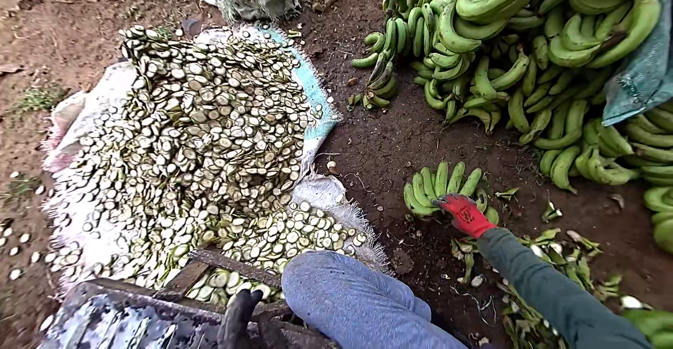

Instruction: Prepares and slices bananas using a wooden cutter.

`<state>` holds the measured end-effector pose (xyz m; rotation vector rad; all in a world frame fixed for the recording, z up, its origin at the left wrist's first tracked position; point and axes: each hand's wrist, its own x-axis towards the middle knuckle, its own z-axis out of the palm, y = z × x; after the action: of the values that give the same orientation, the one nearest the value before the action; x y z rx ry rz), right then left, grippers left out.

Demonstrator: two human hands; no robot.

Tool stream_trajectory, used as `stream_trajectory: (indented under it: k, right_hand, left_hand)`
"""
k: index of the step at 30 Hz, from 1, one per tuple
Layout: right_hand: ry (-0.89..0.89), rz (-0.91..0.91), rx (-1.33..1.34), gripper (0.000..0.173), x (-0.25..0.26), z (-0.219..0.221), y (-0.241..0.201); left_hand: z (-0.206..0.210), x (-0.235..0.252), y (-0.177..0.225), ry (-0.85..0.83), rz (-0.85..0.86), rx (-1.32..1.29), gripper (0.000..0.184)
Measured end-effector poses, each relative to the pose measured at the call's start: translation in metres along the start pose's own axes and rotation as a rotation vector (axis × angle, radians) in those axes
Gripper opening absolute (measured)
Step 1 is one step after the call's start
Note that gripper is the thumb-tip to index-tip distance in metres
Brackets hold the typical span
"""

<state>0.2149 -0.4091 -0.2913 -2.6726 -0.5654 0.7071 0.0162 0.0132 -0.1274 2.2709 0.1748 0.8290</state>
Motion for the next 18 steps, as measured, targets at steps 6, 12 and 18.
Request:
stream_trajectory:
  k: [6, 12, 18]
  right_hand:
    - [0.470, 0.177, 0.008, 0.049, -0.034, -0.013, 0.023]
    - [0.645, 0.822, 0.713, 0.126, -0.062, 0.085, -0.015]
    - [0.721, 0.934, 1.224, 0.081, -0.062, 0.096, 0.040]
  left_hand:
    - [0.116, 0.002, 0.036, -0.280, 0.000, -0.155, 0.040]
    - [0.159, -0.031, 0.045, -0.522, -0.031, -0.224, 0.042]
    - [0.142, -0.035, 0.023, -0.526, -0.087, -0.208, 0.044]
